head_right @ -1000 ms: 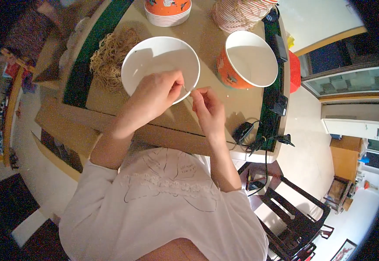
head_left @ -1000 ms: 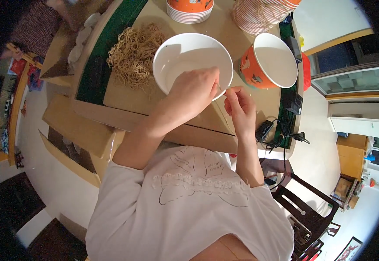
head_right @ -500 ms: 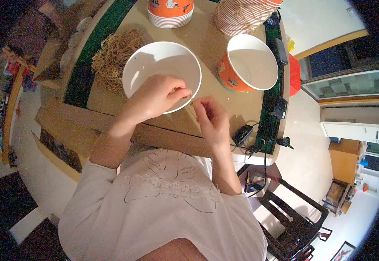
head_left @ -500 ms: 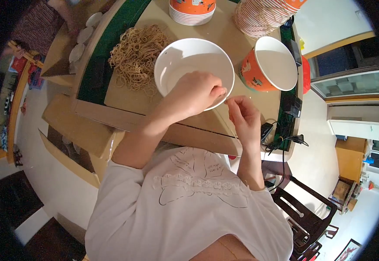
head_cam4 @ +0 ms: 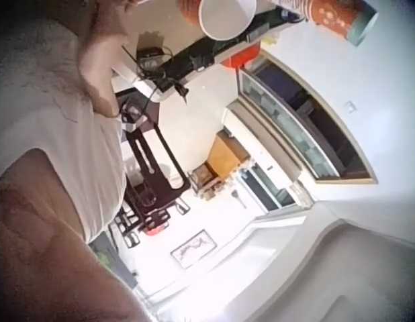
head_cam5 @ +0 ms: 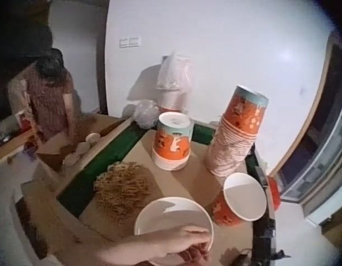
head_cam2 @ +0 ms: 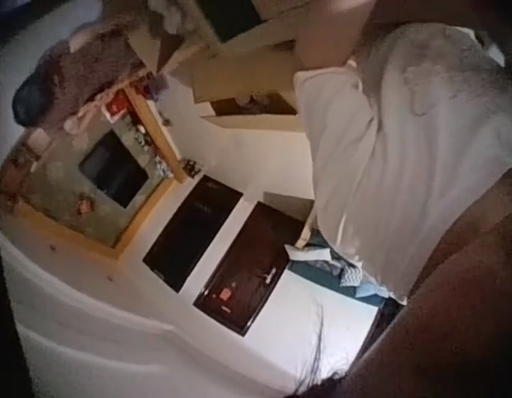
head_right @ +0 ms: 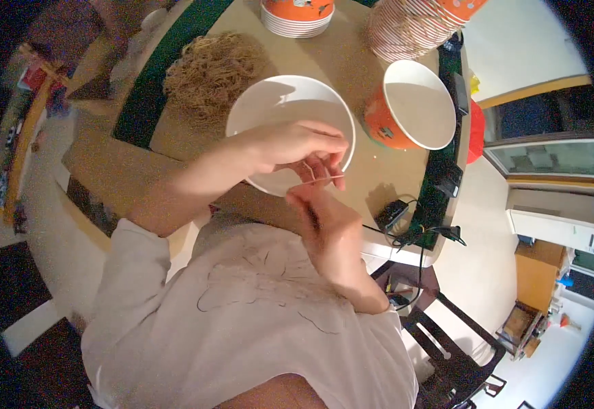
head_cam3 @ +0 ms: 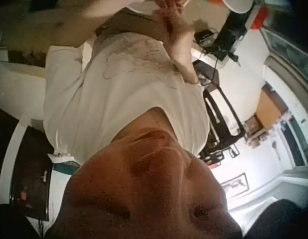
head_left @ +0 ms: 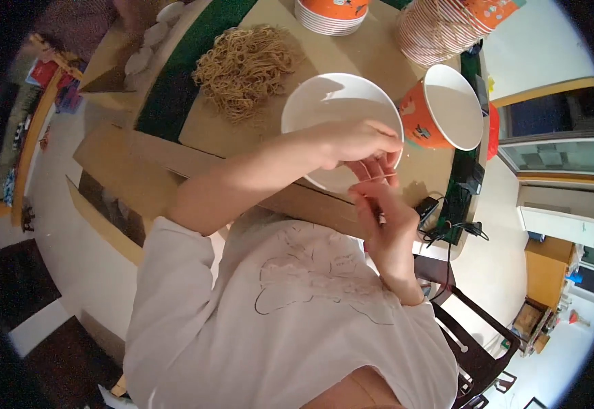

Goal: Assembling and attaching elastic handles to festive paper buckets for packaging.

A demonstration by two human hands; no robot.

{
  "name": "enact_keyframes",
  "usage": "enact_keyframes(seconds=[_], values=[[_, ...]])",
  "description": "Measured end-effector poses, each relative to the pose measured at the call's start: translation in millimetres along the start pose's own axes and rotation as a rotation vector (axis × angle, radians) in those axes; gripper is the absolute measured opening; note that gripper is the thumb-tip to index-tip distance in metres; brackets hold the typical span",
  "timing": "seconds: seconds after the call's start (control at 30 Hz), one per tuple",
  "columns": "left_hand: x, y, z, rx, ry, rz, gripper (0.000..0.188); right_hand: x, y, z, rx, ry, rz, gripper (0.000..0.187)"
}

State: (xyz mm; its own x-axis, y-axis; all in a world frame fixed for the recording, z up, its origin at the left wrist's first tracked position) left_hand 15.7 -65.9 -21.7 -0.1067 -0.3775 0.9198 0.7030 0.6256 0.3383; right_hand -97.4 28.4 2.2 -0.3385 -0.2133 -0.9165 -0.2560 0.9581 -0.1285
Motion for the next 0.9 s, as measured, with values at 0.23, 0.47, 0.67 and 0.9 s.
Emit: enact_keyframes(seconds=[0.23, 0.47, 0.67, 0.9], values=[[-16.7, 2.0, -3.8, 0.217, -0.343, 0.262, 0.027, -14.3, -2.9, -55.2, 0.210, 0.049, -0.138, 0.023], [-15.3, 13.3, -5.7, 0.463, -0.780, 0.350, 0.020, 22.2, -74.0, -43.8, -0.064, 0.108, -0.396, 0.036], [-7.5, 23.5, -9.0, 0.556, -0.640, 0.367, 0.021, 27.9, -76.5, -36.9, -0.173, -0.008, -0.134, 0.030], [-10.4, 23.9, -10.7, 0.536, -0.662, 0.377, 0.021, 33.4, -77.2, -34.0, -0.144, 0.062, -0.257, 0.013]])
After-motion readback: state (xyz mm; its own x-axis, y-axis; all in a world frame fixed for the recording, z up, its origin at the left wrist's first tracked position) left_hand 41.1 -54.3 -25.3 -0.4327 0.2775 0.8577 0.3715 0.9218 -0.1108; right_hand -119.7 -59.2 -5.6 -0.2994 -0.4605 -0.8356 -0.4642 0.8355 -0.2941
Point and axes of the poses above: each hand's wrist, its own y-axis away from the middle knuckle, its own z-axis out of the palm, x = y × z, the point moved 2 cm from there along -y, towards the middle knuckle, and after that the axes turned 12 degrees about -y, right-handed, at the moved point
